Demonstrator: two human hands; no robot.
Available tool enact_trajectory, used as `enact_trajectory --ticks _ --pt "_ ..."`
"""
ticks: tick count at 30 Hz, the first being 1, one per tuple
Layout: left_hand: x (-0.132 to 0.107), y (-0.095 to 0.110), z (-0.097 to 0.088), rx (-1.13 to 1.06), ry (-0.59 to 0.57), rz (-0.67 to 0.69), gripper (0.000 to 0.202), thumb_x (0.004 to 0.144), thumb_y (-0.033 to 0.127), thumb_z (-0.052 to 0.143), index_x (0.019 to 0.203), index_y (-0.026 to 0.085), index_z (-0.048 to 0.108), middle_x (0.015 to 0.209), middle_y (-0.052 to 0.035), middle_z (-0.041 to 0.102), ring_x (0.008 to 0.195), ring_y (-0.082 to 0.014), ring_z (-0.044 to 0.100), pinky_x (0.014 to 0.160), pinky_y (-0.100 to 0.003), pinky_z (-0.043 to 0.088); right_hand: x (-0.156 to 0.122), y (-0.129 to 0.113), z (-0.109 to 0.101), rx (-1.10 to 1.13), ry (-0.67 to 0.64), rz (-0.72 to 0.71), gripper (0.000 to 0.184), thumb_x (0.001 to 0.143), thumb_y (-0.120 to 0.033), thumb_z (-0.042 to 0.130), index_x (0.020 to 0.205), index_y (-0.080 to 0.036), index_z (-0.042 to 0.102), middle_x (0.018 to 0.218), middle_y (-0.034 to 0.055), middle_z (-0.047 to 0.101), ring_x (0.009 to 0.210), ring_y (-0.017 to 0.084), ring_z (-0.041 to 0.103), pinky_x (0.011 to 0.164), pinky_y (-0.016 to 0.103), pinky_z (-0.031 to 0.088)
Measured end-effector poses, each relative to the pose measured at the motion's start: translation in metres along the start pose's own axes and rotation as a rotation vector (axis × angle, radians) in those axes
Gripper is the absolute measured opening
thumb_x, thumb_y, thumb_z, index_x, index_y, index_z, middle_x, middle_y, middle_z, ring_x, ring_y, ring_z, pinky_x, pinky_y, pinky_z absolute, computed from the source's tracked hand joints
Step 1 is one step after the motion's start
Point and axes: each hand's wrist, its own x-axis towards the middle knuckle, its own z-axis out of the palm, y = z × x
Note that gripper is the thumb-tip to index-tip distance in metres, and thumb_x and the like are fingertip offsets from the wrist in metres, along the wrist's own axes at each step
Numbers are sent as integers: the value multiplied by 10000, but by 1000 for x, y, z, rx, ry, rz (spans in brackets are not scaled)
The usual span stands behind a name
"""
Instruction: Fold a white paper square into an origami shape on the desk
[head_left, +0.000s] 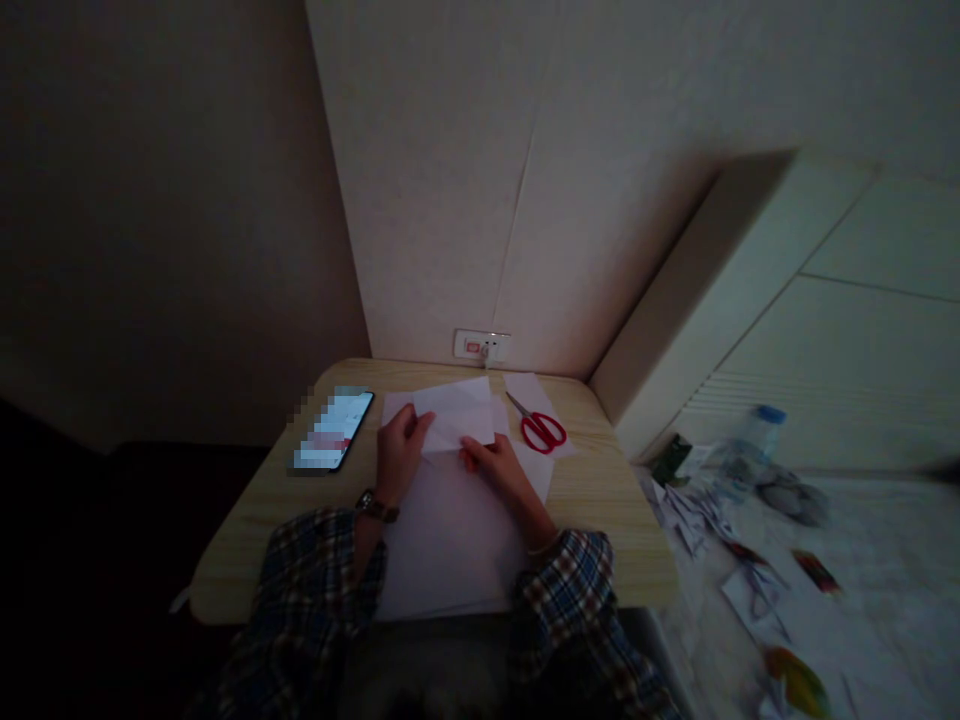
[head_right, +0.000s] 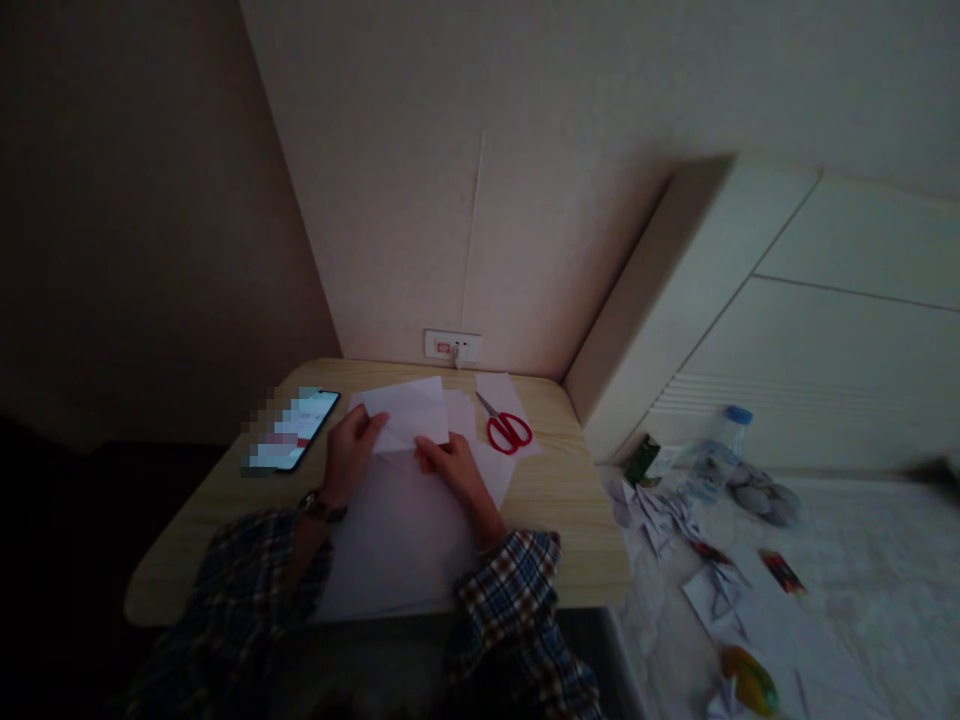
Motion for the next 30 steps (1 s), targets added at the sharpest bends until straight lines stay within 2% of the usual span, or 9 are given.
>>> enact_trajectory --ticks 4,11,15,21,25,30 --pt "-1 -1 1 -18 -15 12 315 761 380 514 556 199 358 515 59 339 516 -100 330 483 -214 254 -1 1 2 25 14 15 363 714 -462 585 509 -164 554 479 -3 523 478 115 478 516 237 388" --pt "-1 -3 1 -45 -6 -2 284 752 372 522 561 195 407 529 49 390 529 -105 361 493 -214 274 0 4 1 -17 40 -4 358 718 -461 596 520 -163 583 430 -26 485 417 100 434 459 235 333" --pt "1 -3 1 -80 -6 -14 274 740 373 528 562 198 415 533 44 397 536 -111 375 493 -215 284 0 5 0 -49 48 -23 449 767 -516 521 480 -174 565 409 -23 451 420 105 431 475 242 342" --pt "-1 3 -2 -130 -7 -18 270 743 360 533 559 193 428 497 54 392 487 -97 368 458 -209 277 2 6 0 39 4 -88 560 802 -618 382 516 -182 587 461 8 504 476 126 472 540 264 383" --pt "-1 3 -1 -163 -42 -72 264 708 365 573 548 185 464 461 52 423 459 -97 395 441 -207 297 4 6 -2 37 109 -100 595 796 -656 345 486 -188 541 456 9 498 481 131 474 547 271 384" --pt "0 3 2 -247 -133 -160 205 656 351 616 675 148 593 528 19 549 483 -111 465 447 -212 344 5 9 -9 -9 267 -139 527 831 -552 391 453 -196 483 466 -7 468 489 124 456 561 273 371"
